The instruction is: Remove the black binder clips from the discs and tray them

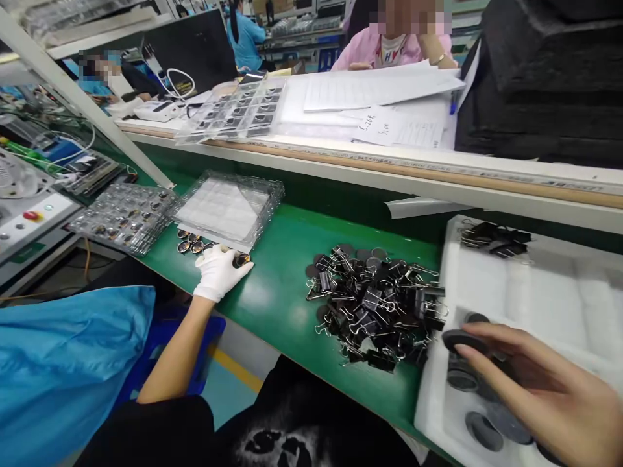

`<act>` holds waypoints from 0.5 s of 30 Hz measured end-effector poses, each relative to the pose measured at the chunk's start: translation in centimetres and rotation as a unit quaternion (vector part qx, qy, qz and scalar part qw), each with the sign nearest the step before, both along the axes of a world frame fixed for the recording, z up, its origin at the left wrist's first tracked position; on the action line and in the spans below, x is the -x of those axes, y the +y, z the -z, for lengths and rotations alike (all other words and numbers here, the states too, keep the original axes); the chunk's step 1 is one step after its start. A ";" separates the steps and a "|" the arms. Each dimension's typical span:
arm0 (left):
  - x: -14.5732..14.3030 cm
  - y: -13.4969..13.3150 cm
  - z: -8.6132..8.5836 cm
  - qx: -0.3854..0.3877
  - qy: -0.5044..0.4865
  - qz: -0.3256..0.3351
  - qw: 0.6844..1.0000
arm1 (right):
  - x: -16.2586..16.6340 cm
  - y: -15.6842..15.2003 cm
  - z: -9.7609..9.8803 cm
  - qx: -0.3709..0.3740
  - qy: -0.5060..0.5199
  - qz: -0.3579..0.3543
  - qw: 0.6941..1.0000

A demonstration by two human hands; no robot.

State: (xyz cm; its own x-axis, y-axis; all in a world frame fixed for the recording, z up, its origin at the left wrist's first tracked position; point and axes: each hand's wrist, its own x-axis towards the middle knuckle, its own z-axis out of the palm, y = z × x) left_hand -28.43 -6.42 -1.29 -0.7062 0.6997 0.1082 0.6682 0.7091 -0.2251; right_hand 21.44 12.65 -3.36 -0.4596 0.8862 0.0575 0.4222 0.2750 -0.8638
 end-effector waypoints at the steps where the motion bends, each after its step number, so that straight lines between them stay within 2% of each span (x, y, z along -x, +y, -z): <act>1: -0.5 0.2 -0.1 0.007 -0.002 0.012 1.000 | 1.2 -1.0 -1.1 0.022 0.005 -0.010 1.000; 4: -3.5 0.5 -0.6 -0.011 -0.010 0.078 0.997 | 4.4 -3.2 -3.3 0.128 0.055 -0.040 0.989; 6: -6.8 1.0 -1.1 -0.056 -0.048 0.177 0.981 | 6.3 -4.3 -3.8 0.206 0.118 -0.060 0.970; 8: -10.4 2.1 -1.8 -0.097 -0.114 0.295 0.944 | 8.1 -5.0 -4.0 0.273 0.177 -0.076 0.942; 10: -14.0 3.8 -2.6 -0.115 -0.156 0.380 0.904 | 9.3 -5.3 -4.0 0.287 0.213 -0.074 0.931; 12: -16.7 5.8 -3.5 -0.108 -0.185 0.439 0.872 | 9.7 -5.5 -3.9 0.191 0.224 -0.047 0.955; 14: -18.6 7.6 -4.1 -0.093 -0.223 0.483 0.842 | 9.2 -5.4 -3.6 0.006 0.212 -0.041 0.976; 15: -19.2 8.3 -4.3 -0.088 -0.244 0.498 0.827 | 8.6 -5.3 -3.4 -0.089 0.198 -0.059 0.974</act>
State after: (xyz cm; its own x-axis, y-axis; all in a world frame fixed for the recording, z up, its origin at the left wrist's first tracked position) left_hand -9.27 1.89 3.02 0.2217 0.9645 0.1433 0.9218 -0.2552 0.2917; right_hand 12.81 7.37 0.07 -0.4677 0.7883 0.3998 0.0216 0.4624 -0.8864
